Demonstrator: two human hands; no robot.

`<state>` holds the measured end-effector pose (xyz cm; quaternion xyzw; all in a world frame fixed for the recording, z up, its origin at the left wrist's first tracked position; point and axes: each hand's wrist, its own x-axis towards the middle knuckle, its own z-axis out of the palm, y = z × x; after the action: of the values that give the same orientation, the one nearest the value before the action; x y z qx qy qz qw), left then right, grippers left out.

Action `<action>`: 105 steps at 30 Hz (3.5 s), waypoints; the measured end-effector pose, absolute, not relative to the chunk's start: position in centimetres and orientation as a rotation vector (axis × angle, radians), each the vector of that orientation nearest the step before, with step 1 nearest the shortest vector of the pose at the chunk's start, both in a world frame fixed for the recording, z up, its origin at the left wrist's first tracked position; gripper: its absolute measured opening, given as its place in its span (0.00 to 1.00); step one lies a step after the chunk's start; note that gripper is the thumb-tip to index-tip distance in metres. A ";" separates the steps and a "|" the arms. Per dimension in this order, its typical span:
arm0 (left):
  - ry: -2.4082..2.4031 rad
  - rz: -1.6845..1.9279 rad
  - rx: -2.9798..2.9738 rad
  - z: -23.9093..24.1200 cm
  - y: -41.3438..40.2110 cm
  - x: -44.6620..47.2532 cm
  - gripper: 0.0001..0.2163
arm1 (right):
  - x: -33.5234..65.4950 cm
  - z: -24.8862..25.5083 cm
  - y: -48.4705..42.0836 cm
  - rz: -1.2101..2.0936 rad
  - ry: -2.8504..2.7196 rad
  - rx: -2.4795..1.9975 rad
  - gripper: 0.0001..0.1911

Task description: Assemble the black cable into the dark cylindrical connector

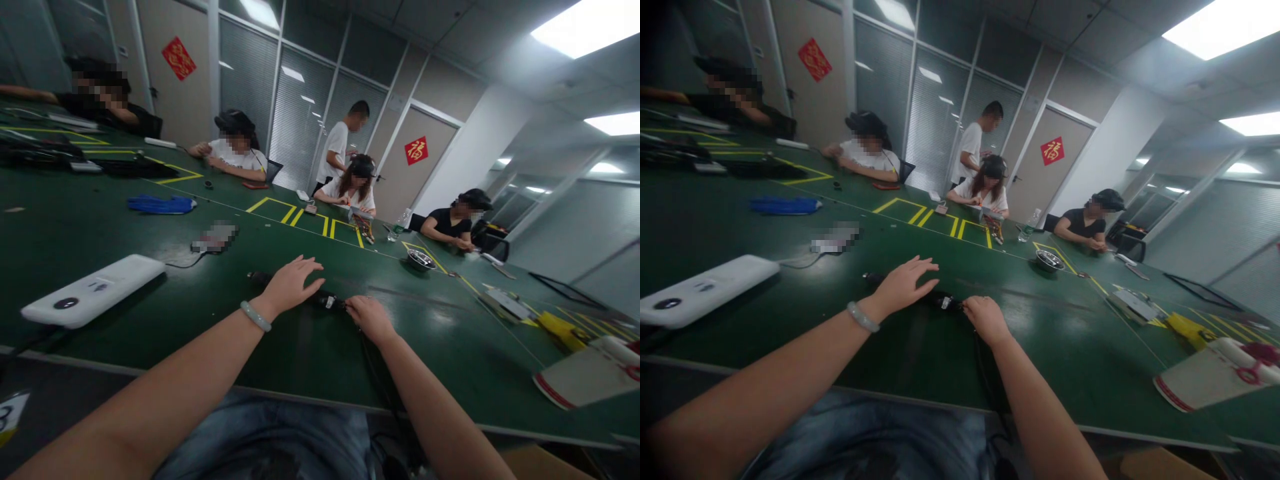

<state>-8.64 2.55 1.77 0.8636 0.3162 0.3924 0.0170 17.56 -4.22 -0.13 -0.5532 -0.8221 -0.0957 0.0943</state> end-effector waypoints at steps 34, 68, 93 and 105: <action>0.820 0.419 2.787 -3.0 1.3 -4.8 0.30 | 18.6 3.1 -11.2 -0.604 -1.741 -2.046 0.39; 0.764 0.465 2.798 -3.5 1.8 -5.0 0.28 | 15.4 2.2 -5.8 -0.199 -2.026 -1.792 0.37; 0.781 0.568 2.789 0.2 0.2 -4.9 0.30 | 26.7 1.6 -10.9 0.111 -1.405 -2.481 0.29; 0.705 0.855 2.882 2.8 -1.4 -5.3 0.23 | 11.2 -0.2 -3.9 0.032 -2.342 -1.395 0.31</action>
<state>-5.34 -1.35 2.77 0.9331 0.2281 0.2768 0.0270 11.19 -3.88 -0.21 -0.5008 -0.8406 0.0115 0.2061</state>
